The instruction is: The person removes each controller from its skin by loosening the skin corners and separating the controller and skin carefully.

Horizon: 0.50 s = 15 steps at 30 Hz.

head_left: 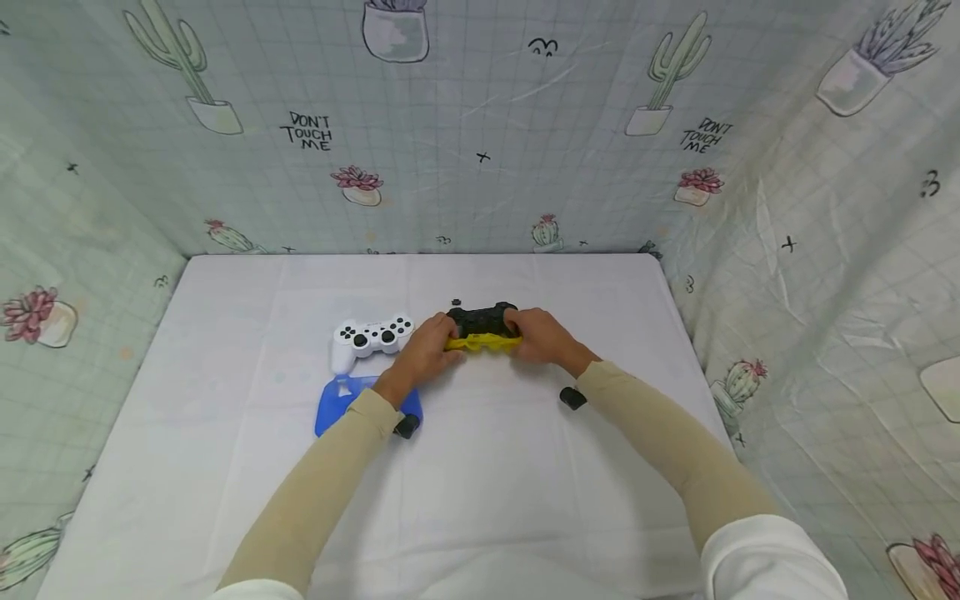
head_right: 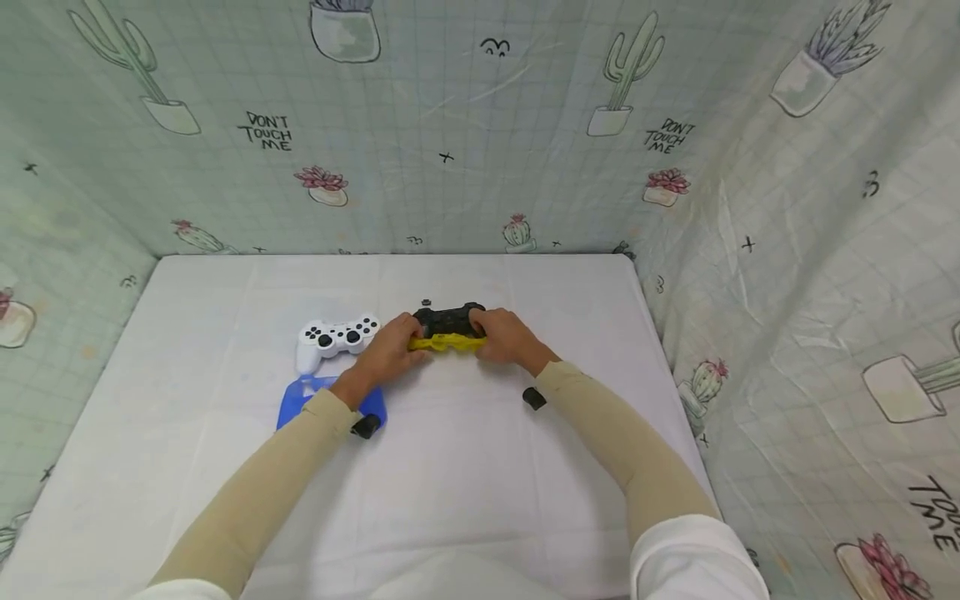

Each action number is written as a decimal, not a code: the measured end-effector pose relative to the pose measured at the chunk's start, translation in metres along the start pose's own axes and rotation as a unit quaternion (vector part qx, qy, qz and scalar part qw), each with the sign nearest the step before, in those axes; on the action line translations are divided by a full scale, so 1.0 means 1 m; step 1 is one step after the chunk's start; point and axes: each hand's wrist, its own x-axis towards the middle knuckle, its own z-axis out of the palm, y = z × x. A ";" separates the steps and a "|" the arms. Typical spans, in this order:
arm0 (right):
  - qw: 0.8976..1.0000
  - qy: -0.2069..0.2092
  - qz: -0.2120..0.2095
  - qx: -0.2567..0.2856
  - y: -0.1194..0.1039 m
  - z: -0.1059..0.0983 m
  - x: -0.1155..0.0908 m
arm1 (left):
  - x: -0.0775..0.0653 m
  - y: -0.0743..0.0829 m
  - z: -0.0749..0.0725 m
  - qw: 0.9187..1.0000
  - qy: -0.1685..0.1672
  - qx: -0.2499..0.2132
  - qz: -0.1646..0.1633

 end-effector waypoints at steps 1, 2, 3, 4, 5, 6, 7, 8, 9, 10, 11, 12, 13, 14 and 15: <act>1.000 0.006 0.002 0.005 0.001 0.001 -0.001 | -0.001 0.001 0.001 1.000 -0.002 0.002 0.002; 1.000 0.012 0.007 0.009 0.001 0.001 -0.002 | -0.001 0.002 0.002 1.000 -0.006 0.001 0.004; 1.000 0.016 0.010 0.013 0.002 0.002 -0.003 | -0.002 0.004 0.003 1.000 -0.010 0.004 0.005; 1.000 0.020 0.014 0.018 0.002 0.003 -0.004 | -0.002 0.005 0.003 1.000 -0.011 0.005 0.005; 0.999 0.024 0.019 0.021 0.003 0.003 -0.005 | -0.002 0.006 0.004 1.000 -0.011 0.008 0.003; 0.999 0.028 0.022 0.025 0.003 0.003 -0.005 | -0.003 0.007 0.005 1.000 -0.009 0.011 0.000; 0.999 0.029 0.024 0.027 0.003 0.004 -0.006 | -0.003 0.007 0.005 1.000 -0.004 0.013 -0.002; 0.999 0.030 0.025 0.030 0.003 0.004 -0.006 | -0.003 0.008 0.006 1.000 0.000 0.015 -0.007; 0.999 0.031 0.024 0.030 0.003 0.004 -0.006 | -0.003 0.008 0.007 1.000 0.006 0.019 -0.010; 0.999 0.032 0.024 0.031 0.002 0.004 -0.006 | -0.003 0.007 0.007 1.000 0.014 0.020 -0.013; 0.999 0.033 0.023 0.033 0.002 0.004 -0.006 | -0.002 0.007 0.008 0.999 0.021 0.021 -0.015; 0.999 0.033 0.023 0.035 0.002 0.004 -0.005 | -0.002 0.006 0.008 0.999 0.027 0.018 -0.017; 0.999 0.033 0.023 0.035 0.001 0.003 -0.005 | -0.002 0.006 0.008 0.999 0.031 0.015 -0.019; 0.999 0.032 0.023 0.036 0.001 0.003 -0.005 | -0.002 0.007 0.008 0.999 0.033 0.009 -0.021; 0.999 0.030 0.023 0.035 0.001 0.003 -0.004 | -0.002 0.006 0.008 0.999 0.035 0.006 -0.022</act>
